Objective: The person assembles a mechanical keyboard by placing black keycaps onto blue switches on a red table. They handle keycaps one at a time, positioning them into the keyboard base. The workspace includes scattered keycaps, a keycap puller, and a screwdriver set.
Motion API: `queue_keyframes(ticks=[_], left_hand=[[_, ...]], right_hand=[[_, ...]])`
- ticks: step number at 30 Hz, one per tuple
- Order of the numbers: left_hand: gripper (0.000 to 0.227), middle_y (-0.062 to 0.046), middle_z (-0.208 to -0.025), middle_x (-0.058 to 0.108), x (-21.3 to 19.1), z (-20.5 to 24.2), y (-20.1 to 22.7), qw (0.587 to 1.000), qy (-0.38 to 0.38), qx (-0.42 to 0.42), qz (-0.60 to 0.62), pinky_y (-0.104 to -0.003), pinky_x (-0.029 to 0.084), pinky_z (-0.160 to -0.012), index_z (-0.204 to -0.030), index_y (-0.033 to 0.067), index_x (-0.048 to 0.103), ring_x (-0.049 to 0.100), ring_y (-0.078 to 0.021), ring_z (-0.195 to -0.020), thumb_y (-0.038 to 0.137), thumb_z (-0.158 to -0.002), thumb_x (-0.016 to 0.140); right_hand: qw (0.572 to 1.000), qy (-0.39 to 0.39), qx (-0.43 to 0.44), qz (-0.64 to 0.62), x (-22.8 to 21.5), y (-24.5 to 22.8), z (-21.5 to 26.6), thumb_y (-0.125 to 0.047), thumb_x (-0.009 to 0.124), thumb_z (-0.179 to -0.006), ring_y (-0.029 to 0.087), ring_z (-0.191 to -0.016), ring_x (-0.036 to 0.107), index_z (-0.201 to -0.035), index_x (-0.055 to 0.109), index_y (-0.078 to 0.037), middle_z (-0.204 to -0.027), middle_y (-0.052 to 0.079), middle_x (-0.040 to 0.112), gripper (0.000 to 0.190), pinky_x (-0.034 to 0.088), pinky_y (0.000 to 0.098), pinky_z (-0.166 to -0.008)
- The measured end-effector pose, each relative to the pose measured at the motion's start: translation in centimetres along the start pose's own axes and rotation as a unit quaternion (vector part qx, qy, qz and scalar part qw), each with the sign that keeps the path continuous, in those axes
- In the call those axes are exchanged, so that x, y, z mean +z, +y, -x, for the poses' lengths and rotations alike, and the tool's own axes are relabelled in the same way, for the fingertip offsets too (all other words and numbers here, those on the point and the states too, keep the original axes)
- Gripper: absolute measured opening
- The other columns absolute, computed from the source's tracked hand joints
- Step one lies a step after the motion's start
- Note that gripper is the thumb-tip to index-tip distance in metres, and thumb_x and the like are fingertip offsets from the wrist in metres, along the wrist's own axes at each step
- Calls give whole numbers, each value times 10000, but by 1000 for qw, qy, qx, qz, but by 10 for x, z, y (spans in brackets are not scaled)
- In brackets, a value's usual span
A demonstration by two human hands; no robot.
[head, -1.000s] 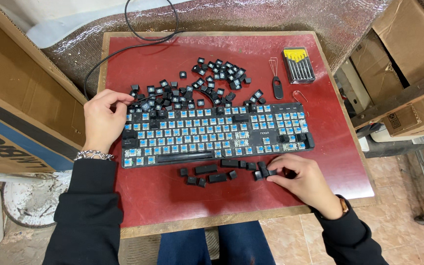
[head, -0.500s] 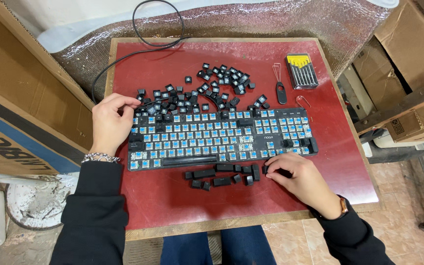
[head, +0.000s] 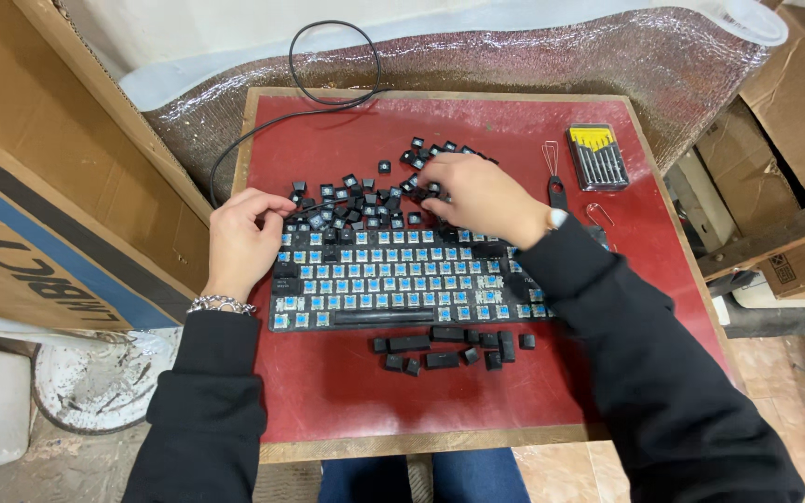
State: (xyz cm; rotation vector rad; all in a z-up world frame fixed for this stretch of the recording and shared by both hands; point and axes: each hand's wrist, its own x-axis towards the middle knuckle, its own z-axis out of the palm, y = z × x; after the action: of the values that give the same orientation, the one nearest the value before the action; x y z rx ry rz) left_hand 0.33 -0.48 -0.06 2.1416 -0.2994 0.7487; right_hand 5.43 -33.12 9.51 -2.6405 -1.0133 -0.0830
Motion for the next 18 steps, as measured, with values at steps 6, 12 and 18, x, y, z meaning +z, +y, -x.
queue_keyframes(ticks=[6, 12, 18], left_hand=[[317, -30, -780, 704, 2, 0, -2, 1000, -2, -9, 3, -364, 572, -744, -873, 128, 805, 688, -247, -805, -99, -843, 586], [320, -28, -763, 696, 5, 0, -5, 1000, -4, 11, 7, -370, 570, -748, -859, 165, 800, 681, -263, -799, -80, -841, 595], [317, -17, -762, 701, 4, -1, -4, 1000, -4, 12, 7, -356, 566, -744, -860, 172, 799, 681, -249, -798, -74, -844, 599]], right_hand=[[987, -91, -25, 131, 57, 25, -59, -39, 684, -870, 293, -885, 734, -1058, 751, -37, -961, 116, 731, 200, 605, 388, -748], [983, -129, 12, 131, 53, 18, -64, 11, 699, -834, 342, -842, 756, -1042, 742, 8, -921, 162, 750, 212, 617, 423, -708], [996, -91, 10, 19, 38, 22, -51, -19, 691, -898, 349, -847, 746, -1118, 757, -2, -890, 155, 740, 230, 608, 421, -721]])
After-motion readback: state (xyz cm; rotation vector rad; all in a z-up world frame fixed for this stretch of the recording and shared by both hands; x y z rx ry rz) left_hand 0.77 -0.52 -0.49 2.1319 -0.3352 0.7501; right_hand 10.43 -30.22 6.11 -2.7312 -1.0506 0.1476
